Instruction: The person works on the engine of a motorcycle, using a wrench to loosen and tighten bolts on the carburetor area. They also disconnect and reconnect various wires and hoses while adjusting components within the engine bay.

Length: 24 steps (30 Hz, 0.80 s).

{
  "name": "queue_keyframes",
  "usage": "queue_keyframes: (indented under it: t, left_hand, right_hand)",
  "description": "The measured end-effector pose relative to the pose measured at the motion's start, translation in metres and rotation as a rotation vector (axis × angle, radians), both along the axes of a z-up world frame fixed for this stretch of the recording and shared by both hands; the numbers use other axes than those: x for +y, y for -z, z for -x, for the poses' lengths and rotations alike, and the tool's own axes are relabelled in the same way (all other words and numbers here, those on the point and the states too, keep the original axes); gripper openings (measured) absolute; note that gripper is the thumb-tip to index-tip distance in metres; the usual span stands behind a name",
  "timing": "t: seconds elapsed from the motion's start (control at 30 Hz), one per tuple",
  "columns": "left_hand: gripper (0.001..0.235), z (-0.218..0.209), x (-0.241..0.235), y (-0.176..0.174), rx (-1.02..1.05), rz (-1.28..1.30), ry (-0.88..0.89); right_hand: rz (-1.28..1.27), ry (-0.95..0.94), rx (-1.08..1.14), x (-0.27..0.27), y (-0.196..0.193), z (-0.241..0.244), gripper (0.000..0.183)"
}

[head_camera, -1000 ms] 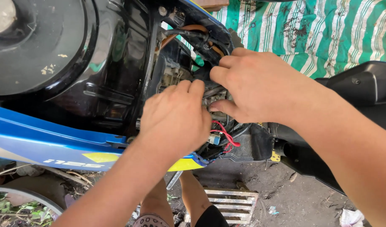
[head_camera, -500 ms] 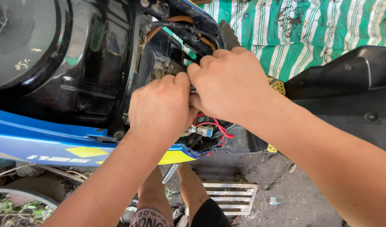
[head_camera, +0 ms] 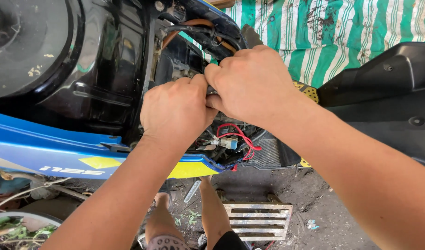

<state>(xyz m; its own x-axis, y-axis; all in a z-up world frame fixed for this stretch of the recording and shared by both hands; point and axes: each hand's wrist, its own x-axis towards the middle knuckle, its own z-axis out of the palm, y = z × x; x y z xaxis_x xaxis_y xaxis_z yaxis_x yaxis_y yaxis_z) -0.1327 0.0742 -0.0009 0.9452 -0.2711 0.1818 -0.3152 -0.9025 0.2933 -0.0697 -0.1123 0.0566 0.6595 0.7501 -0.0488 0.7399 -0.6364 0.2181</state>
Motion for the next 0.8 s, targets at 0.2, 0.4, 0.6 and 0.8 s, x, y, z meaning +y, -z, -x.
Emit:
queue_keyframes:
  t: [0.2, 0.4, 0.6, 0.8]
  left_hand:
    - [0.017, 0.001, 0.005, 0.011, -0.275, -0.025, -0.059]
    - [0.015, -0.002, 0.012, 0.012, -0.323, -0.002, -0.033]
    - [0.016, -0.005, 0.019, 0.014, -0.362, 0.028, 0.032]
    - [0.012, -0.013, 0.023, 0.017, -0.354, 0.026, 0.103]
  right_hand:
    - [0.056, 0.013, -0.012, 0.008, 0.001, 0.004, 0.046]
    - [0.037, 0.048, -0.065, 0.013, 0.003, 0.006, 0.043]
    - [0.022, 0.100, -0.061, 0.017, 0.005, 0.012, 0.037]
    - [0.090, 0.171, -0.083, 0.019, 0.002, 0.016, 0.040]
